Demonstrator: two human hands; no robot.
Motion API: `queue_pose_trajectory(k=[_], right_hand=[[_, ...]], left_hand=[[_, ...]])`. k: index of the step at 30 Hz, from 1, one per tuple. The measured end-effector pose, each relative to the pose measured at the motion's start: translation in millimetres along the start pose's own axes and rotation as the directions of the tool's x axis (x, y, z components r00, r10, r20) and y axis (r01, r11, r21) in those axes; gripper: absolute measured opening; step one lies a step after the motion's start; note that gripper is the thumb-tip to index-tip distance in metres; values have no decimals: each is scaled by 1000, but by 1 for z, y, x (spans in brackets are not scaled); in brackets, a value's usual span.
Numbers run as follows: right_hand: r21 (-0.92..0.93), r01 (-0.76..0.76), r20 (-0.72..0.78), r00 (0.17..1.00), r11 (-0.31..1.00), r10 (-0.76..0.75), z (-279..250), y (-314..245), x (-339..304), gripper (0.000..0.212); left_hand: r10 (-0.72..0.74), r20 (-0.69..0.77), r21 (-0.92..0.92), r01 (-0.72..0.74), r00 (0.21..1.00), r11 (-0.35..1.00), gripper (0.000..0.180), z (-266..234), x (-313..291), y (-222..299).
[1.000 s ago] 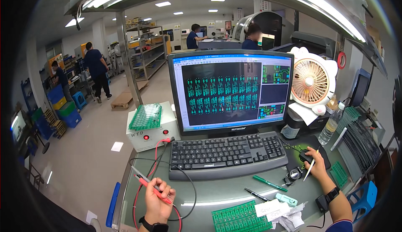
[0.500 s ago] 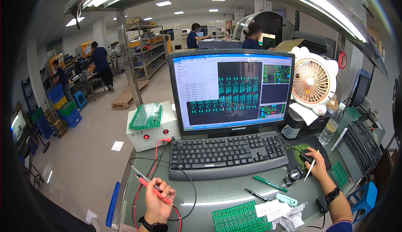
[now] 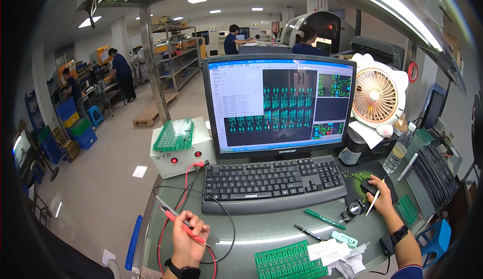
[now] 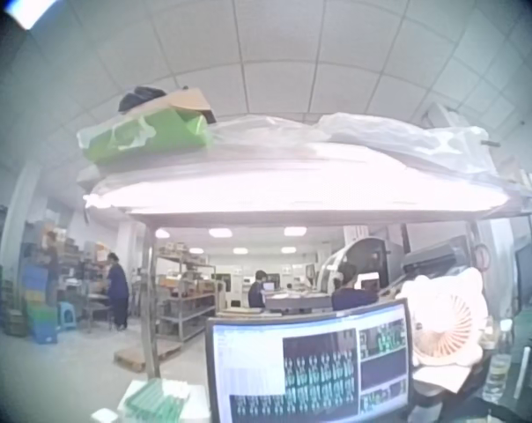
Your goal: Testing a printed circuit board using a multimeter probe while interacting with testing software on a computer.
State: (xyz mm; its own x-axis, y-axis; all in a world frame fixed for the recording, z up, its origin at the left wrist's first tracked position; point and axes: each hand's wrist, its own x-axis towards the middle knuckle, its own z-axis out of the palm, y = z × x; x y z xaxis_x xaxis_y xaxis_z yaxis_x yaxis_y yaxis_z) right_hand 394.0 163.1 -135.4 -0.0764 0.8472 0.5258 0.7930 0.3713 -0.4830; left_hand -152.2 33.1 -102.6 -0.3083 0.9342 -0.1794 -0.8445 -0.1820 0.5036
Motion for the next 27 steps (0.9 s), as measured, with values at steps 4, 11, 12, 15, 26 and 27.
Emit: queue_pose_trajectory(k=[4,11,12,15,26,27], right_hand=[[7,-1,-3,1000,1000,1,0,1,0,44],[21,-13,-11,1000,1000,13,0,-2,1,44],[22,-16,-11,1000,1000,16,0,-2,-1,44],[11,-8,-10,1000,1000,8,1,2,1,43],[-18,9,-14,1000,1000,-9,1,3,0,40],[-18,11,-15,1000,1000,-11,1,2,-1,40]], left_hand=[[-1,-13,7,2,1000,1000,19,2,0,0],[-2,-15,3,2,1000,1000,19,3,-1,1],[1,-22,-1,-1,1000,1000,19,3,-2,1],[-6,-54,5,6,999,1000,19,5,-1,0],[-6,-31,-11,6,999,1000,19,1,0,0],[-8,-25,-17,7,1000,1000,19,1,0,0]])
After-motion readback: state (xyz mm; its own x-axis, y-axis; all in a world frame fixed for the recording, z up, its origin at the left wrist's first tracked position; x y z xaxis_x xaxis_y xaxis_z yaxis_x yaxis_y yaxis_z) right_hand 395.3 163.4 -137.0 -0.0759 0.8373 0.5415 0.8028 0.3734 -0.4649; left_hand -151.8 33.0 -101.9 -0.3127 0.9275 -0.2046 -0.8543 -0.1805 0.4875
